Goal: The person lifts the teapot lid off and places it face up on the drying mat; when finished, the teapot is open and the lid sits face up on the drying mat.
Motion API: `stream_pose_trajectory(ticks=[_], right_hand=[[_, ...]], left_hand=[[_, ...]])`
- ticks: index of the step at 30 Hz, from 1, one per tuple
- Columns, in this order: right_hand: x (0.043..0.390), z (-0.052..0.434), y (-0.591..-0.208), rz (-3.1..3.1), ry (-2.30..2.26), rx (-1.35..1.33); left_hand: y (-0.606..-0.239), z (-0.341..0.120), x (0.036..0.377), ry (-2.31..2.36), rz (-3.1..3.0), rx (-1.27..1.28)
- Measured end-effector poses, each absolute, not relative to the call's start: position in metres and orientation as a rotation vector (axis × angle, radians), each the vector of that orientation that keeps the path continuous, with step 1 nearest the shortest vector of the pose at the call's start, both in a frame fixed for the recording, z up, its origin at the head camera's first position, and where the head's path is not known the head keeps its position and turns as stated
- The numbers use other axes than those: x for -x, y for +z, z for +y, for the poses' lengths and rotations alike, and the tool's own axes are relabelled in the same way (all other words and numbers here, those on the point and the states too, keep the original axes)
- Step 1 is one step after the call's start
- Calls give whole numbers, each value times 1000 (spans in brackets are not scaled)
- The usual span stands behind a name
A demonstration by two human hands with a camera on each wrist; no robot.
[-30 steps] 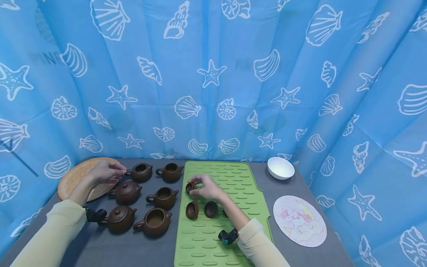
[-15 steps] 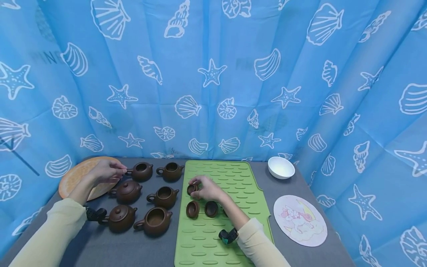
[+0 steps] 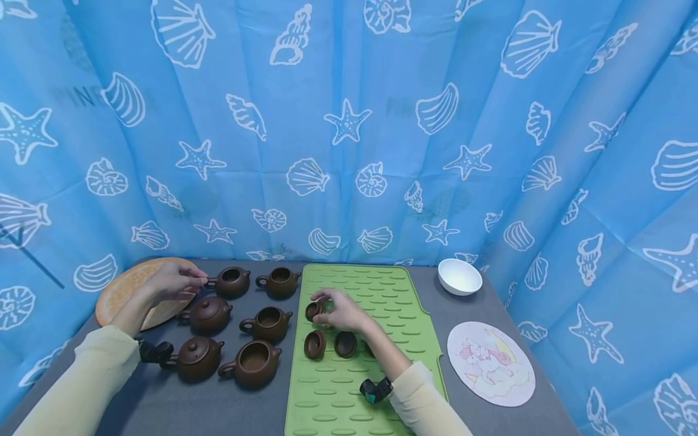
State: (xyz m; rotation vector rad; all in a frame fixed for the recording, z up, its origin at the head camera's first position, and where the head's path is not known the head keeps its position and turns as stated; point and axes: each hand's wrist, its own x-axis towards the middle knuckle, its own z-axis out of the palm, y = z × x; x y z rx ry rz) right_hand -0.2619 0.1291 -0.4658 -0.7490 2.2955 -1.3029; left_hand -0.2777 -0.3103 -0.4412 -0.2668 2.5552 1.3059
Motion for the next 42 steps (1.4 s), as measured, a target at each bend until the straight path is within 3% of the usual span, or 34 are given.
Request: stream_pose_trajectory(ticks=[21, 42], right_hand=[[257, 124, -449, 2364, -1485, 752], [235, 37, -411, 2237, -1474, 989]], left_hand=[[-431, -324, 242, 1280, 2630, 17], [-439, -334, 195, 1191, 2742, 11]])
